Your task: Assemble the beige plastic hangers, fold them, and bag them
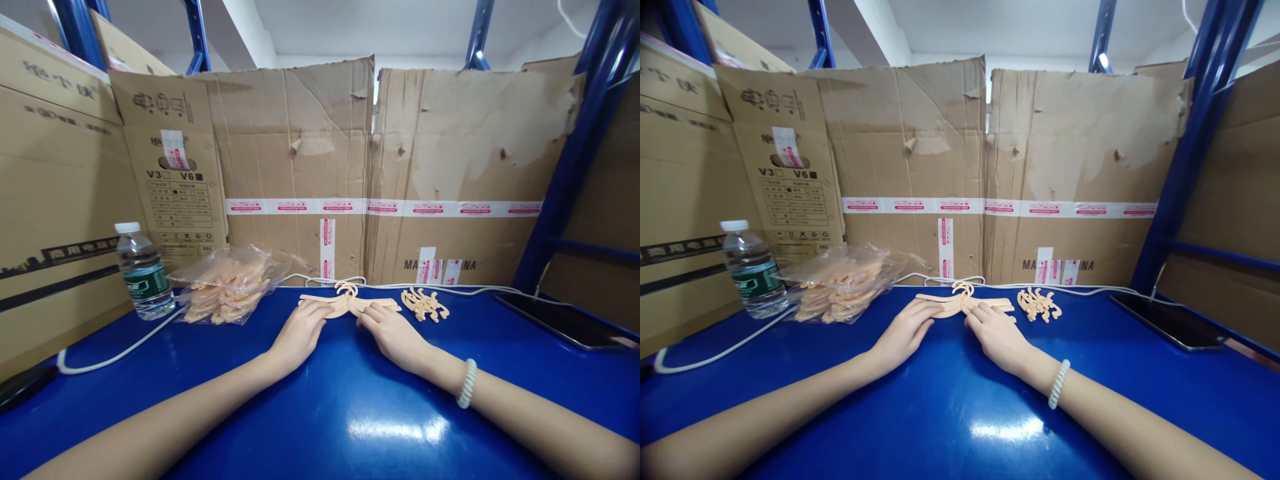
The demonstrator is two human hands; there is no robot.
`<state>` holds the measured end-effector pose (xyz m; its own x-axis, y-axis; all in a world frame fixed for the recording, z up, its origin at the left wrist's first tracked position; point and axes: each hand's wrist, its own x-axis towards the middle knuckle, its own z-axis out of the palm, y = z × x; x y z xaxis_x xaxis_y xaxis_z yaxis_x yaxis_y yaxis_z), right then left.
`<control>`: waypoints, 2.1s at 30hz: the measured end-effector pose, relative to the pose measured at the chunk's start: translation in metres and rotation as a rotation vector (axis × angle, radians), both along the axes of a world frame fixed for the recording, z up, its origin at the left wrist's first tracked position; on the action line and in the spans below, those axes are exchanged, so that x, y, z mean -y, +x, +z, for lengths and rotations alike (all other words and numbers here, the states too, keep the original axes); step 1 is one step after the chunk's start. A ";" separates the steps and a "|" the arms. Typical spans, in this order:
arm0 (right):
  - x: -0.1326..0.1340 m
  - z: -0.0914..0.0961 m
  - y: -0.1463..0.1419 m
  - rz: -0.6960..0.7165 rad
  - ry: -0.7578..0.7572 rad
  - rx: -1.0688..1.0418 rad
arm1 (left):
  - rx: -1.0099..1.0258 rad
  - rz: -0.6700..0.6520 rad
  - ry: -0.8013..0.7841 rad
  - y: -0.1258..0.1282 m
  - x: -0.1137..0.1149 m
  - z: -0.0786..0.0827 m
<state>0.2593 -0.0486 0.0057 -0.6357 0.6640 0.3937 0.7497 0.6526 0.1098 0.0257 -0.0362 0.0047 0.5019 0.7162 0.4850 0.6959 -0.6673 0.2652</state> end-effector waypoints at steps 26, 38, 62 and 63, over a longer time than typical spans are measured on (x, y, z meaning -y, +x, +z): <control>-0.038 0.051 0.091 -0.566 -0.164 -0.208 | -0.176 0.101 0.008 -0.007 -0.018 -0.002; -0.045 0.028 0.091 -0.752 -0.298 -0.164 | -0.142 0.036 0.112 -0.008 -0.018 -0.004; -0.035 0.032 0.098 -0.448 -0.561 -1.188 | -0.184 0.025 0.050 -0.007 -0.022 0.001; -0.030 0.031 0.095 -0.386 -0.621 -1.236 | -0.183 0.018 0.047 -0.008 -0.023 0.001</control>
